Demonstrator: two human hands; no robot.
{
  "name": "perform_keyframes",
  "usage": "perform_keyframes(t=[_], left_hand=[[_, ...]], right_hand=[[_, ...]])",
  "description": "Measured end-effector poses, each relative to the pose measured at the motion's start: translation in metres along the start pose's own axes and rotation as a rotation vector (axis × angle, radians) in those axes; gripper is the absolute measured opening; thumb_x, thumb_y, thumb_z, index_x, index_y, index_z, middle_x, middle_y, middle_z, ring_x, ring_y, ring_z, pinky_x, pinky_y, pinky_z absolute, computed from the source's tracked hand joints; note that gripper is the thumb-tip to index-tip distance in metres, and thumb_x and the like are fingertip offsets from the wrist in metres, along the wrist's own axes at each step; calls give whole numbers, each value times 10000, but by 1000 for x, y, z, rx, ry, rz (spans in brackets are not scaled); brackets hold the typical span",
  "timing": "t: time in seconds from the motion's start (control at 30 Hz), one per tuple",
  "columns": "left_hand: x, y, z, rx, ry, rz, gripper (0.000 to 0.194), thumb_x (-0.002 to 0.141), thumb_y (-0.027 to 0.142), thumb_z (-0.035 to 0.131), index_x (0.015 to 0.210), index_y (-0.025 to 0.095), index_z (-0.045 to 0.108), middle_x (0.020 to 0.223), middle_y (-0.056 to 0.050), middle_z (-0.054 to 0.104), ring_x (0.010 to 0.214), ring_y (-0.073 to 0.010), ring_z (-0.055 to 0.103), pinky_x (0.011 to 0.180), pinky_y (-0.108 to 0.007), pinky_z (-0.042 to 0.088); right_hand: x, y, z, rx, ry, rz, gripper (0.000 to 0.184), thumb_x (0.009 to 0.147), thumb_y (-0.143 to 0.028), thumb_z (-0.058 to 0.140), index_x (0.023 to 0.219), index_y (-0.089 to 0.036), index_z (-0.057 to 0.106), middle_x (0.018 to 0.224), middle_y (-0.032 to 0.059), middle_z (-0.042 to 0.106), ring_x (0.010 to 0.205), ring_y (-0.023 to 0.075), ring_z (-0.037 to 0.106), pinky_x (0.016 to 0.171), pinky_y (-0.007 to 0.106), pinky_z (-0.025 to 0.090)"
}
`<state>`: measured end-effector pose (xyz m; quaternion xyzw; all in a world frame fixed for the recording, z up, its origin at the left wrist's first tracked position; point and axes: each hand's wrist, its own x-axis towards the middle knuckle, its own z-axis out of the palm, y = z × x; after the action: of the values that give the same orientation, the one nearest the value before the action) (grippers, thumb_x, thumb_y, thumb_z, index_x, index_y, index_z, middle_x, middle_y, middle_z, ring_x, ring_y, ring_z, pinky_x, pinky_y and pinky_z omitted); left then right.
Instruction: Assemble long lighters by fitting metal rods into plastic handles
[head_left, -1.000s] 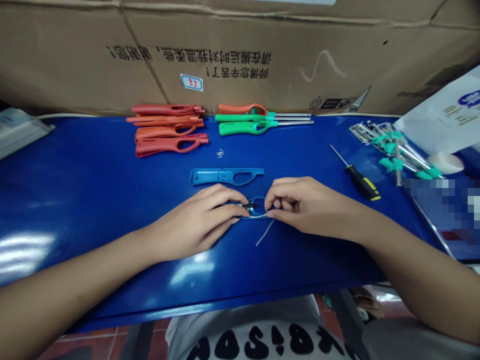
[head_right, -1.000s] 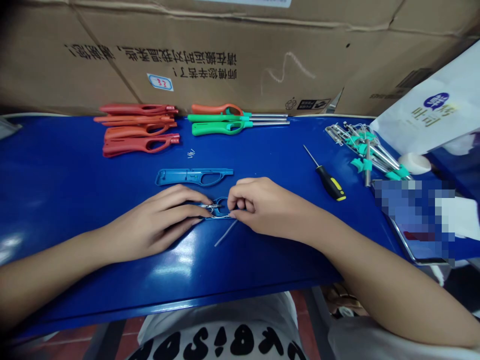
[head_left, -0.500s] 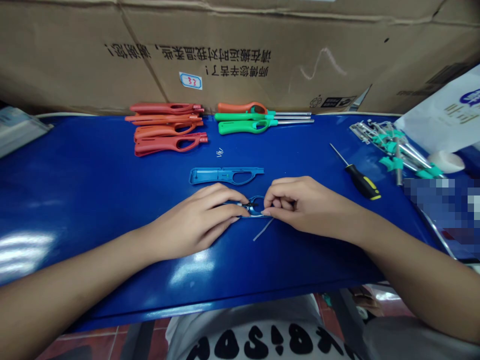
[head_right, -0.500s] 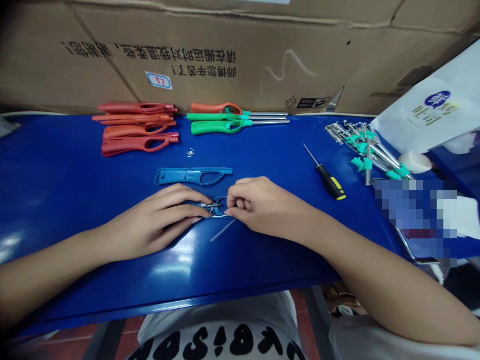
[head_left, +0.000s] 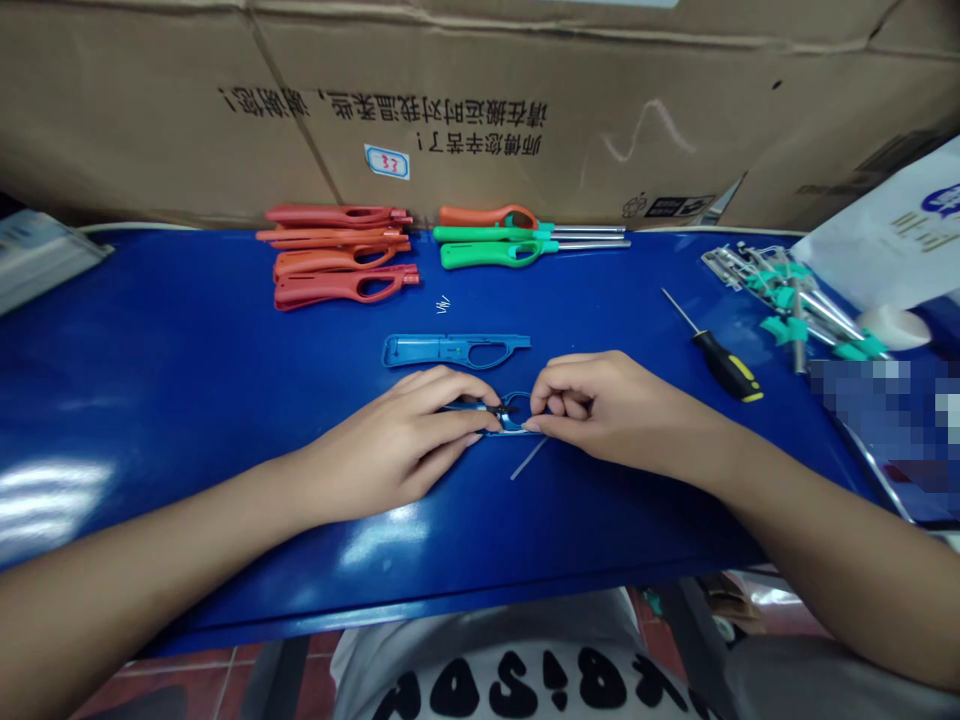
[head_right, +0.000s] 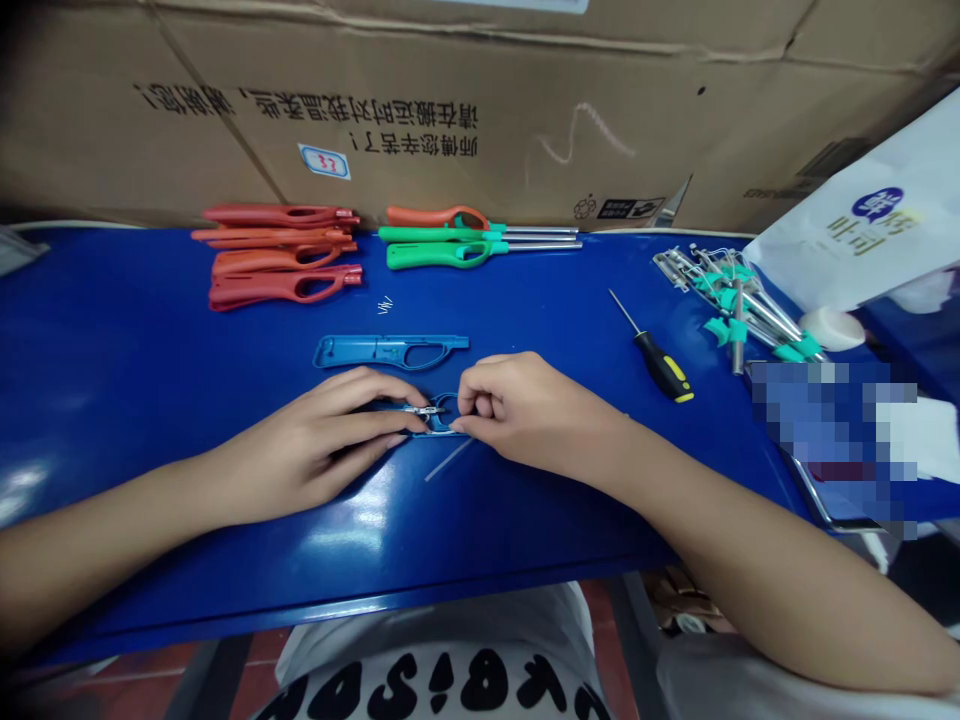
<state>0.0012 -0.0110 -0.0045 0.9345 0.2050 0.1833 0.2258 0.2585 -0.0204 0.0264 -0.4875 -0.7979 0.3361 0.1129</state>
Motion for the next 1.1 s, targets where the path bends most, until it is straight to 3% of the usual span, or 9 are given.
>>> perform_keyframes(t=[0.2, 0.3, 0.47, 0.77, 0.9, 1.0, 1.1], left_hand=[[-1, -5, 1, 34, 74, 56, 234, 1003, 158, 562, 1187, 212, 697, 1262, -77, 712, 1149, -221, 658, 1013, -401, 544], [-2, -8, 1, 33, 138, 88, 198, 990, 160, 600, 1153, 198, 705, 1224, -68, 744, 1128, -206, 684, 998, -368, 571], [-3, -10, 0, 42, 171, 109, 230, 973, 145, 627, 1187, 189, 699, 1200, -68, 755, 1133, -189, 695, 1016, -336, 573], [-1, -5, -4, 114, 144, 97, 284, 976, 132, 591, 1230, 213, 690, 1190, -77, 740, 1082, -203, 693, 967, -355, 574], [-1, -3, -5, 153, 146, 113, 289, 981, 149, 574, 1236, 222, 691, 1180, -79, 739, 1064, -206, 698, 945, -352, 581], [-3, -4, -5, 145, 145, 122, 305, 978, 149, 573, 1254, 219, 683, 1182, -80, 743, 1068, -204, 697, 949, -348, 584], [-4, -5, -4, 142, 150, 127, 310, 975, 145, 577, 1257, 220, 681, 1184, -76, 748, 1068, -203, 698, 953, -347, 583]], right_hand=[[-2, 0, 0, -28, 13, -45, 109, 892, -225, 679, 794, -178, 687, 713, -23, 571, 592, 88, 478, 595, 244, 372], [-4, 2, -1, -30, 84, -74, 154, 929, -254, 645, 795, -185, 679, 723, -20, 573, 585, 89, 466, 580, 244, 361], [-5, 10, -12, -237, 219, -76, 132, 965, -268, 597, 892, -190, 674, 884, 40, 639, 777, 154, 569, 696, 280, 407], [5, 28, -20, -384, 238, 99, 158, 954, -280, 580, 1058, -190, 656, 1042, 69, 648, 913, 200, 625, 802, 313, 461], [11, 32, -23, -424, 295, 174, 203, 948, -295, 574, 1110, -203, 654, 1078, 71, 674, 921, 200, 644, 776, 302, 477], [8, 43, -45, -490, 401, 324, 247, 954, -260, 517, 1148, -195, 655, 1140, 104, 680, 959, 231, 651, 780, 332, 484], [-7, 62, -81, -578, 491, 583, 284, 914, -223, 526, 1158, -193, 667, 1234, 148, 661, 1081, 301, 635, 849, 390, 482]])
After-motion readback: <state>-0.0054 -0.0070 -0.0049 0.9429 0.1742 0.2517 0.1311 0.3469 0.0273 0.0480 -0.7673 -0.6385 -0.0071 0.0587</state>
